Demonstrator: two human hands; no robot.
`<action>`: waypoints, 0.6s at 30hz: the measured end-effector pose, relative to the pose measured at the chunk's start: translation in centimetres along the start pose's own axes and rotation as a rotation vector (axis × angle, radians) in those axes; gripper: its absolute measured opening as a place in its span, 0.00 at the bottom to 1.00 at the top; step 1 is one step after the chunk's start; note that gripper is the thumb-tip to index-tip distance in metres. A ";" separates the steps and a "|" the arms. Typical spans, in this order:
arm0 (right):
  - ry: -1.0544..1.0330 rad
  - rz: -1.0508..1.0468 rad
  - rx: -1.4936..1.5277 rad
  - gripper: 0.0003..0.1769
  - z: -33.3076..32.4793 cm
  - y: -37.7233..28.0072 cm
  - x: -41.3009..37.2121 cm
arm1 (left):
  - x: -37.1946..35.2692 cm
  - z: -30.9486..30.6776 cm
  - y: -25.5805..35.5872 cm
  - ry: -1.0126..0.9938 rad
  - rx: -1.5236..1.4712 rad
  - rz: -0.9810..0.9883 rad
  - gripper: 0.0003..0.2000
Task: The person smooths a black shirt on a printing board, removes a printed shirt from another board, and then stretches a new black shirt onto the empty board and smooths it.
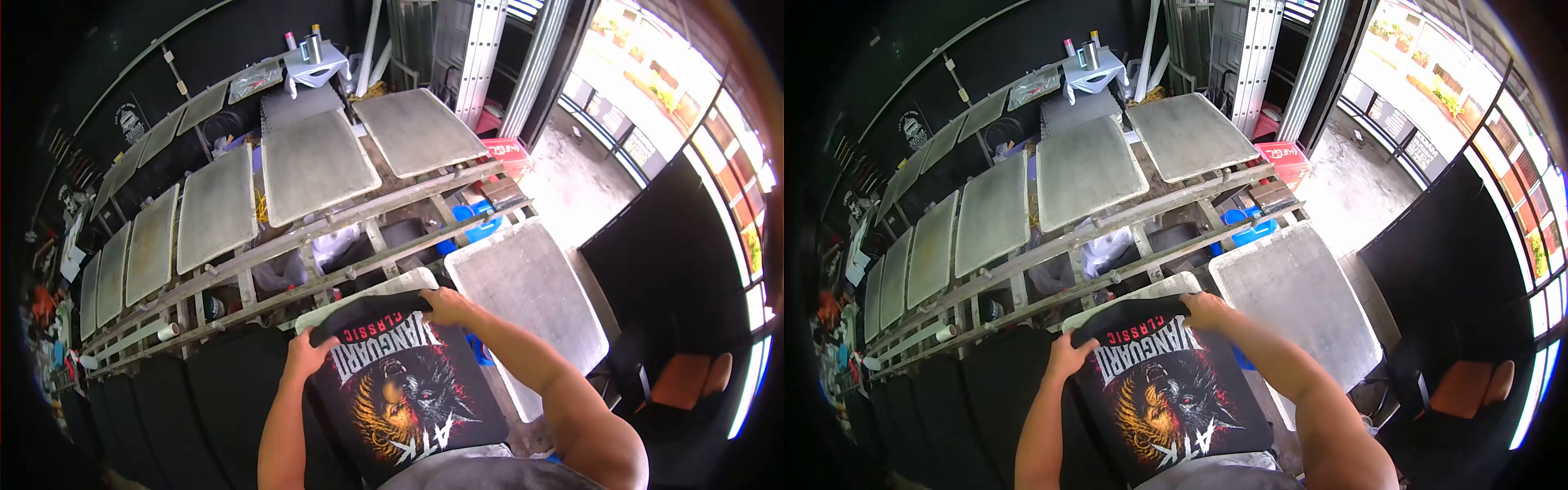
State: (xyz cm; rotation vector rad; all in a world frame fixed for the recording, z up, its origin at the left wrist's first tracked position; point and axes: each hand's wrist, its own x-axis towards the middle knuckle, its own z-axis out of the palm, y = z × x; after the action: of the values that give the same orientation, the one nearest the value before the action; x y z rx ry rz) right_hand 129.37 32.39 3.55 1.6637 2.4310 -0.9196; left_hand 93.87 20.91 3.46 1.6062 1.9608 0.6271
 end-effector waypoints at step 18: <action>-0.583 0.076 0.303 0.33 1.9 3.6 -11.6 | -12.5 -2.7 0.5 -0.742 -0.166 -0.237 0.27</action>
State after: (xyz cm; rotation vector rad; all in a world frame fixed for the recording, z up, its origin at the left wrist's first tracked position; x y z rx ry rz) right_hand 136.81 22.67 4.67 1.2918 1.8973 -1.5583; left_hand 94.42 8.70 7.09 1.2300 1.4573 0.0644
